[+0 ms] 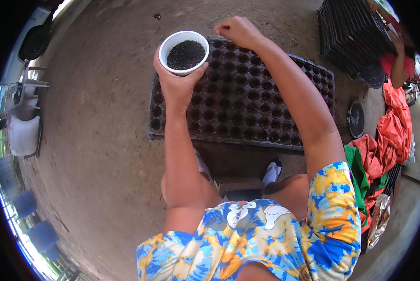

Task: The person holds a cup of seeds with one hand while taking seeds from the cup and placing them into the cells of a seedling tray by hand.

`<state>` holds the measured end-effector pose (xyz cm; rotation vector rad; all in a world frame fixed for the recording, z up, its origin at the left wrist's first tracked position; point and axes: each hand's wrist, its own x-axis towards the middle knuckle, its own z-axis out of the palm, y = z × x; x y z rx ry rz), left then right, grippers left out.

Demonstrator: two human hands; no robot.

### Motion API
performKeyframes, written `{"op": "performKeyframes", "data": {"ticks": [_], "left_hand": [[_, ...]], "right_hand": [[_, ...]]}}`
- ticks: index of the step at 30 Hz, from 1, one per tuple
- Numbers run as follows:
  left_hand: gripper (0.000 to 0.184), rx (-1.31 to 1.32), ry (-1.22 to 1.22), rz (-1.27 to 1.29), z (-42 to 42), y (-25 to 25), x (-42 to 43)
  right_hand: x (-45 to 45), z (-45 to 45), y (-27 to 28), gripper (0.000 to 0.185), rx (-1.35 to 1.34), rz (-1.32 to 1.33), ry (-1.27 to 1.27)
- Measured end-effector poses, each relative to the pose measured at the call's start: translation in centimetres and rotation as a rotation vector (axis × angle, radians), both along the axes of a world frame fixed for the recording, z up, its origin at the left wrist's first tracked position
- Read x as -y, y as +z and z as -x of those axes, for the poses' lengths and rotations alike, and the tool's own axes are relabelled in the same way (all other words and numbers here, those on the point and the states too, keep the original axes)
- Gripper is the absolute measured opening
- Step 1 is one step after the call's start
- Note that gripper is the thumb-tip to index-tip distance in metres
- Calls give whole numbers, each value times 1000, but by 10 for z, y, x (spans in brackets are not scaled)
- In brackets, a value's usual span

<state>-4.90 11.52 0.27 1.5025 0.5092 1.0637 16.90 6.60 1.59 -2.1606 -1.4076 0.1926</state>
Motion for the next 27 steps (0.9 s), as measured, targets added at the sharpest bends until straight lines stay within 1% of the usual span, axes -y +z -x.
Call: {"op": "performKeyframes", "data": {"ticks": [1,4,5,7,9,10,13,16,17,18,19,21,22,25,27], "left_hand": [[93,-28,16,-19,2,0,-1],[94,-77,-5,-131,0,-10,-4],[94,-59,-39,-72,-3,-10,2],[91,-179,-1,-215,-5,0,14],[93,-162,-34,-180,-8,-1,18],[93,-129,-43,-141,-11,-5,18],[93,-101,-52,-77,-12,-7,15],[90,-85,-19,-65,-9,-5,11],[89,-77,-2,-65,-8,-5,9],[97,-78,-66,4,-7,-14,0],[97,-73,-38,-11,-6,-12,-1],[96,-59,16,-39,-3,-8,-1],[95,-14,-6,-18,-3,-8,-3],[92,14,-9,6,-3,-6,-2],[91,23,-12,0,-4,-6,-2]], "right_hand": [[-2,5,10,24,32,-54,-20],[-4,34,49,23,-4,-143,143],[-3,49,66,20,-57,-45,286],[-5,74,76,15,115,201,442],[-4,93,75,13,317,358,408],[-7,95,69,12,338,357,422],[-12,85,68,13,209,365,490],[-10,69,73,15,-28,125,481],[-11,60,72,16,-67,73,448],[-12,49,70,17,-105,21,417],[-15,38,66,18,-144,-31,388],[-19,18,48,19,-172,28,269],[-19,11,36,19,-184,60,206],[-16,-1,-3,15,-198,143,58],[-14,-7,-20,15,-217,153,16]]}}
